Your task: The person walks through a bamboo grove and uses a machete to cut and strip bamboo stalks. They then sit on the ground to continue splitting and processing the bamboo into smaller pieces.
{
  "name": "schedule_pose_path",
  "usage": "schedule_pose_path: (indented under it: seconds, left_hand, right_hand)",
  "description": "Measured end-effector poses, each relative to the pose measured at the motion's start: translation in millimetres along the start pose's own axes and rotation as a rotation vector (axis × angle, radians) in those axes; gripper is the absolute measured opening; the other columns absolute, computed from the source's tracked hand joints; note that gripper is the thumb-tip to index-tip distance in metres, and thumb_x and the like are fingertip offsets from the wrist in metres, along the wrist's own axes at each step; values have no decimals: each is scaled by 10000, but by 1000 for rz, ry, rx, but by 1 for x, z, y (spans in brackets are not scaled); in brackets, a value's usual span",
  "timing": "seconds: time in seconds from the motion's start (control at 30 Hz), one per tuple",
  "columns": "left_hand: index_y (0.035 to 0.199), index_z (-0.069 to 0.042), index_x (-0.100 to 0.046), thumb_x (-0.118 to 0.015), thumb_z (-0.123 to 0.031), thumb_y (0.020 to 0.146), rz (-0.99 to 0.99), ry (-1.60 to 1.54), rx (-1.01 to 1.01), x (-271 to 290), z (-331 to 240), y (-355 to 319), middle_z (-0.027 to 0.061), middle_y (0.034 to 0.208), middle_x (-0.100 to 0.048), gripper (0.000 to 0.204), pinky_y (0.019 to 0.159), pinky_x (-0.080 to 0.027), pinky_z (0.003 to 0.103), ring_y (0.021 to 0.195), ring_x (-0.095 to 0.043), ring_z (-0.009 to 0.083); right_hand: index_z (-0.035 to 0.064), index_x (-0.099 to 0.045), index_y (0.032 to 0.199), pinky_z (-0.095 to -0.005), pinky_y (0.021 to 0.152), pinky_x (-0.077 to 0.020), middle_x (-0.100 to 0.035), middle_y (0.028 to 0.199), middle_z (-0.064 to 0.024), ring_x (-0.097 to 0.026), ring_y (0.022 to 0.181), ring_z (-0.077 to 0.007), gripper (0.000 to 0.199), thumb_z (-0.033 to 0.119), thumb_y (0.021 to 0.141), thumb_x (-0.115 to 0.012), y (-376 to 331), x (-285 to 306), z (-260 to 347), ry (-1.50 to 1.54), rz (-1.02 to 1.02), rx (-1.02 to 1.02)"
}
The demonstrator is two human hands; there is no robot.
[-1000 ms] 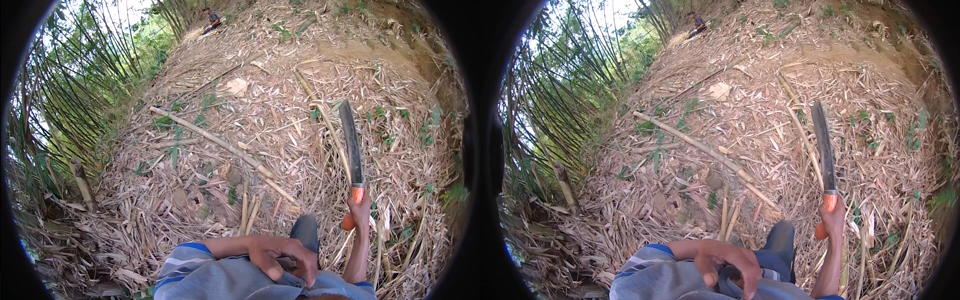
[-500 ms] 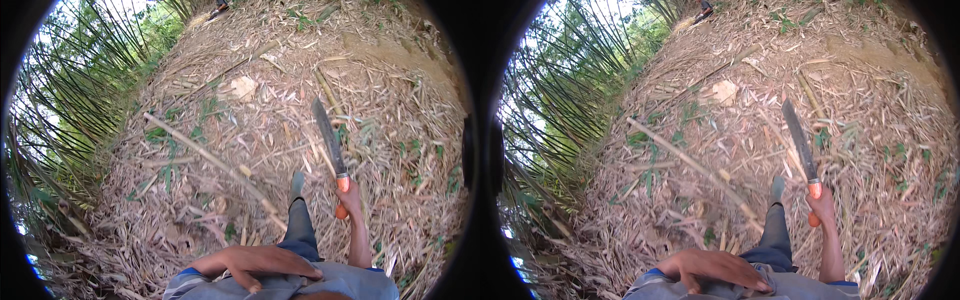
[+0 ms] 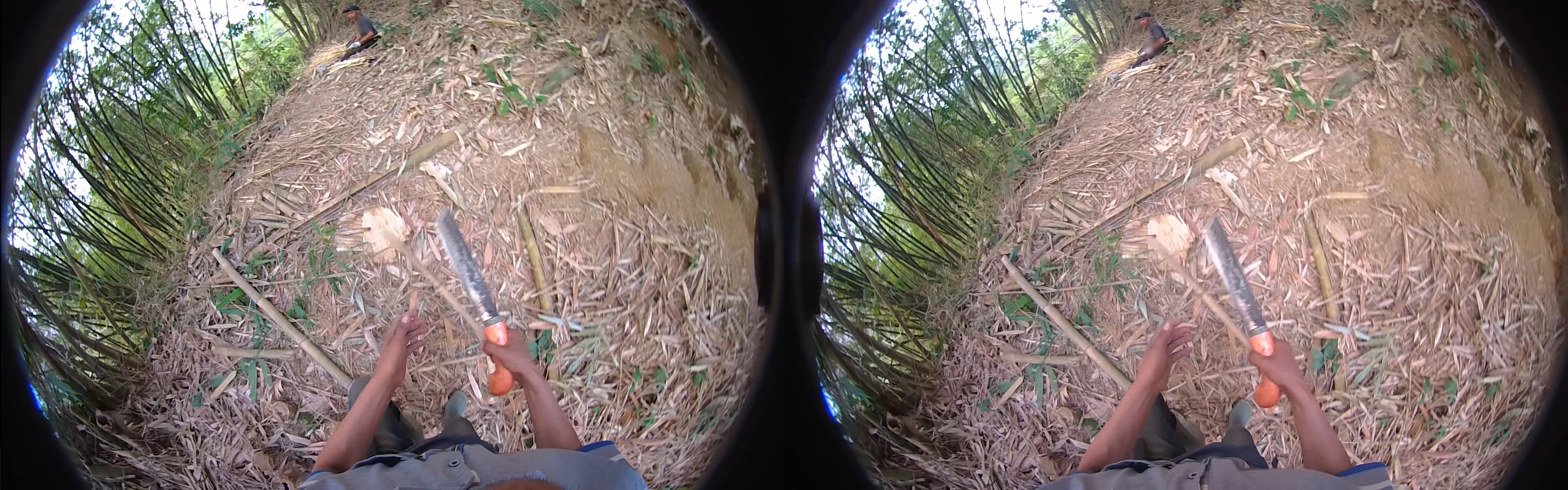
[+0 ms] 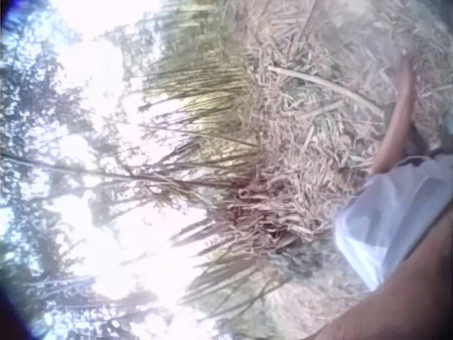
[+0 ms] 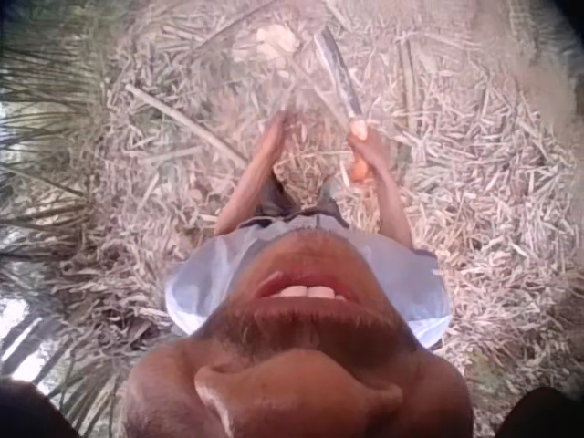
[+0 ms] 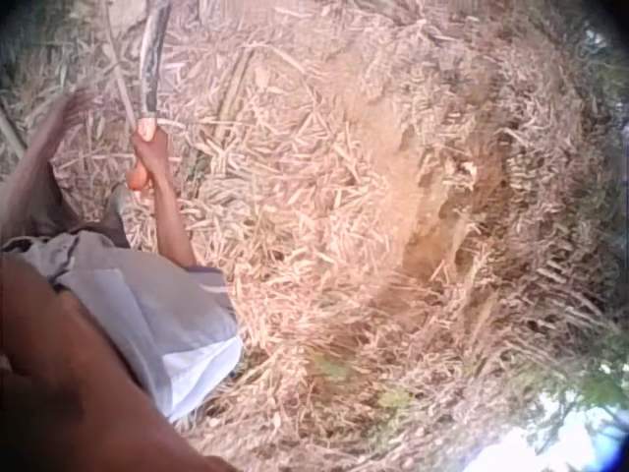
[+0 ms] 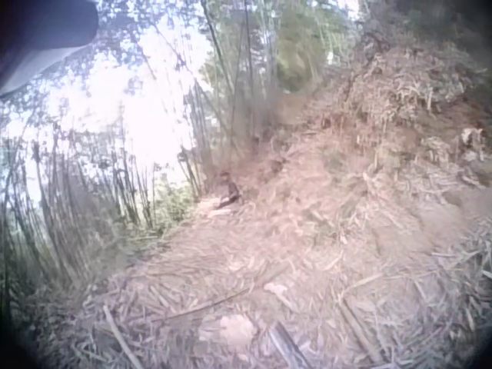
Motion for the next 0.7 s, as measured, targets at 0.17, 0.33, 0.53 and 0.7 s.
schedule_pose_path:
  seconds: [0.17,0.33,0.53,0.7]
  left_hand:
    - [1282,-54,-355,-332,-450,928,-108,-306,100,38,-19,125,131,1132,-524,531,889,-406,376,1055,-504,243]
    - [812,-150,-400,-373,-550,880,-216,-683,153,81,-26,245,-10,582,-335,407,499,-356,306,500,-347,141]
    - [768,-159,-375,-379,-554,877,-268,-886,-38,151,-163,360,-43,512,-284,410,349,-197,220,398,-260,83]
    - [747,-135,-358,-318,-556,892,-319,-1023,-200,231,-267,445,-31,507,-298,447,321,-191,225,377,-238,82]
  right_hand:
    - [-5,-609,774,-292,535,-449,-597,647,-60,-564,571,-142,246,197,643,-657,95,-76,26,-29,88,-50]
    - [7,-612,747,-292,569,-465,-612,670,-78,-589,600,-164,267,223,605,-680,207,-132,24,-170,-74,-61]
    - [19,-606,893,-387,709,-476,-632,810,-180,-617,775,-326,391,283,611,-667,267,-167,217,-444,-191,46]
    - [36,-542,1002,-430,686,-460,-608,792,-212,-594,788,-380,399,216,661,-644,269,-137,331,-533,-383,131]
Point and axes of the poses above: each hand's wrist, its own y-axis towards the middle knuckle, its own x-axis out of the back of the hand, z = x × y, the point moved 10 cm from there along y, towards the middle knuckle
